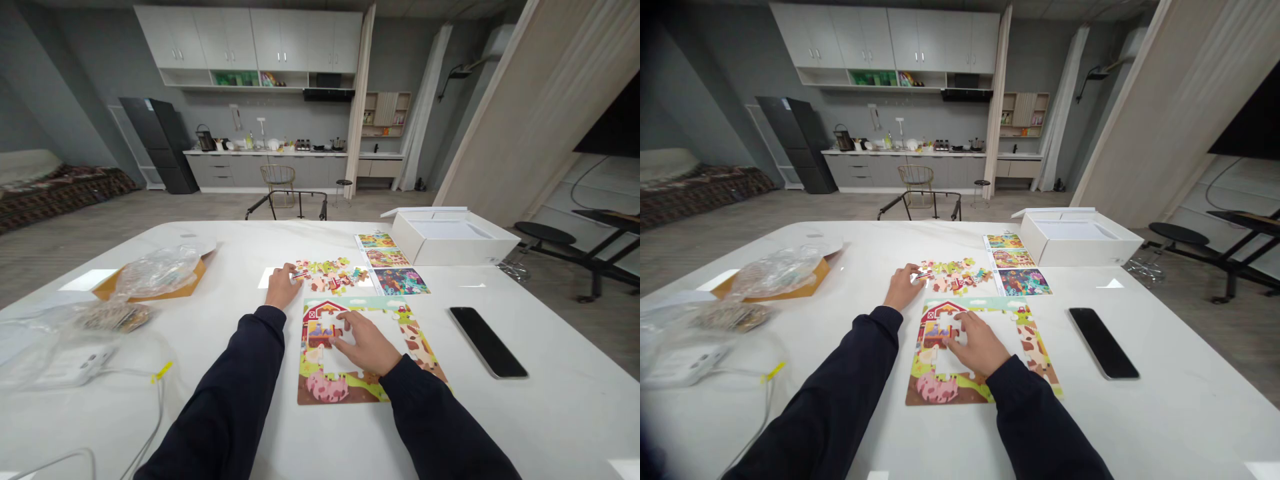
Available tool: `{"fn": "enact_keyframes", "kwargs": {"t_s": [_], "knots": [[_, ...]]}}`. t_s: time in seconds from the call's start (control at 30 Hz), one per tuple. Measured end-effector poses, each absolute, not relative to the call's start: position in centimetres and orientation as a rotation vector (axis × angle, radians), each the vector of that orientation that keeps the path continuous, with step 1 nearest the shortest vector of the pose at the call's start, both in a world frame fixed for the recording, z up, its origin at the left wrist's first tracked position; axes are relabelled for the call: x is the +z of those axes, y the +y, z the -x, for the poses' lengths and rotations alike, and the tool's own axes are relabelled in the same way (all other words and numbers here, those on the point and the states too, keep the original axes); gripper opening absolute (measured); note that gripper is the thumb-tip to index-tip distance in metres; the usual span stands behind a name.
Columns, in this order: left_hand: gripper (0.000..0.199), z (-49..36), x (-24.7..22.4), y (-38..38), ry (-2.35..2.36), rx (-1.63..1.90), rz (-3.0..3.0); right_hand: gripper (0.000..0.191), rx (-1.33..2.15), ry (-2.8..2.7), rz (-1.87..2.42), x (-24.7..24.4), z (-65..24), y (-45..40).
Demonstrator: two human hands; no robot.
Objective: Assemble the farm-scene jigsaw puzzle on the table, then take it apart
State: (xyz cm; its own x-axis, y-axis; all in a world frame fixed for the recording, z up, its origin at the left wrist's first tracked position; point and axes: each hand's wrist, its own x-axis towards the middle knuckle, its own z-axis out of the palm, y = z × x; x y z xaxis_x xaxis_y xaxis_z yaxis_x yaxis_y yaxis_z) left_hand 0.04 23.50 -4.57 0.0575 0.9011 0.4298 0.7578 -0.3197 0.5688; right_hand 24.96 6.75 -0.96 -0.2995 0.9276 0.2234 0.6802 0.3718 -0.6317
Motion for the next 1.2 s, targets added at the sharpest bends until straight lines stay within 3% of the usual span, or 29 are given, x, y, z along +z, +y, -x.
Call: {"fn": "enact_keyframes", "kwargs": {"t_s": [0.27, 0.47, 0.67, 0.77, 0.9, 1.0, 1.2], "knots": [[0.045, 0.3, -3.5, 22.1, 1.612, 1.293, -2.061, 0.037, 0.576, -2.059, 1.375, -1.8, -25.2, 7.0], [0.042, -1.9, -1.6, 14.3, 1.214, 1.344, -2.184, 0.035, 0.615, -1.811, 1.406, -1.6, -25.3, 7.4], [0.043, -4.9, -0.9, 7.2, 1.075, 1.296, -2.212, 0.036, 1.030, -1.447, 1.203, -0.2, -25.0, 7.4], [0.046, -5.4, -0.8, 6.7, 1.029, 1.279, -2.250, 0.033, 1.130, -1.379, 1.151, 0.2, -25.1, 7.5], [0.054, -4.7, -1.0, 7.6, 1.118, 1.289, -2.336, 0.028, 0.918, -1.330, 1.263, -0.3, -26.4, 8.1], [0.047, -3.9, -1.5, 8.4, 1.267, 1.252, -2.333, 0.027, 0.794, -1.316, 1.363, -1.4, -27.4, 8.6], [0.033, -3.9, -1.8, 9.0, 1.256, 1.112, -2.393, 0.026, 0.985, -1.299, 1.341, -2.6, -26.4, 9.7]]}}
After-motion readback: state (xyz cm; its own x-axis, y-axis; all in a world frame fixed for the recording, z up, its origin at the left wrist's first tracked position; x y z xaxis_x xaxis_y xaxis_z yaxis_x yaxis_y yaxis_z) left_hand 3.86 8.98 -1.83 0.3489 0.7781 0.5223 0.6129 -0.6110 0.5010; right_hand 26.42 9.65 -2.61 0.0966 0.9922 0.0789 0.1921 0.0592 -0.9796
